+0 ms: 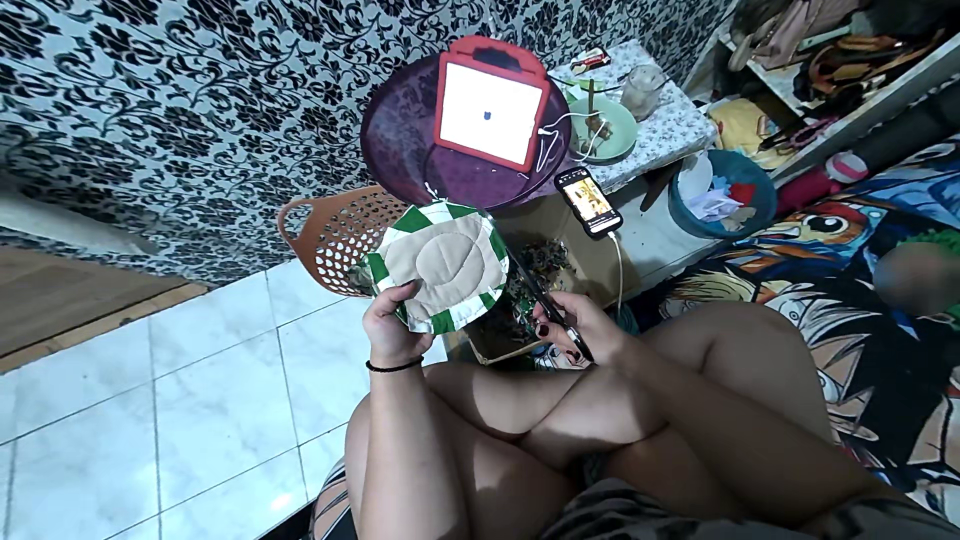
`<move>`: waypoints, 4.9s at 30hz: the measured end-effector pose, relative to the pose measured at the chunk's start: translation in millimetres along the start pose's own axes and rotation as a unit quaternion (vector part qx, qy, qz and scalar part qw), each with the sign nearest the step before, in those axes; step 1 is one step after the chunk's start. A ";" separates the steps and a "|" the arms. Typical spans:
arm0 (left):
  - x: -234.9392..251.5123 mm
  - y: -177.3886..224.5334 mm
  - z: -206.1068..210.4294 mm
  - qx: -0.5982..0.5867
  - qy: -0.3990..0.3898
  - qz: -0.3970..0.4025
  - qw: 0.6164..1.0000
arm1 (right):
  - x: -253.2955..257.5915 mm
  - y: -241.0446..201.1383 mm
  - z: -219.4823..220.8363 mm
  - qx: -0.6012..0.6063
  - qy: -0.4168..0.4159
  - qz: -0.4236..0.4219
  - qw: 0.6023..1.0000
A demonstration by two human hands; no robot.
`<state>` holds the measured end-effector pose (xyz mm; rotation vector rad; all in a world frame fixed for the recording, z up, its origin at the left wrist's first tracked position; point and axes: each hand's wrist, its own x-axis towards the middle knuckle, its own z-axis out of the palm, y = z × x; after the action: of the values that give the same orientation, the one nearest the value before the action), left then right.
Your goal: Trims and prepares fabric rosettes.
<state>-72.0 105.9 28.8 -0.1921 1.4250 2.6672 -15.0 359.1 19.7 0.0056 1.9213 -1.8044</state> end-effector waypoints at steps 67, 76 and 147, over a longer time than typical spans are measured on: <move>3.9 -44.2 42.0 -0.272 -0.064 0.101 0.955 | 3.0 -1.3 22.5 -0.042 0.032 0.008 0.999; 2.2 -62.8 57.1 -0.052 0.139 0.107 0.983 | 6.4 2.0 28.0 -0.074 0.040 0.028 0.996; 0.4 -28.4 29.8 -0.054 0.039 0.051 0.996 | 2.2 1.5 9.7 0.044 -0.023 -0.023 0.998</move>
<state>-69.7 146.5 22.0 -0.2415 1.3462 2.8518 -13.0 349.5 17.5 -0.0510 1.8235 -1.9020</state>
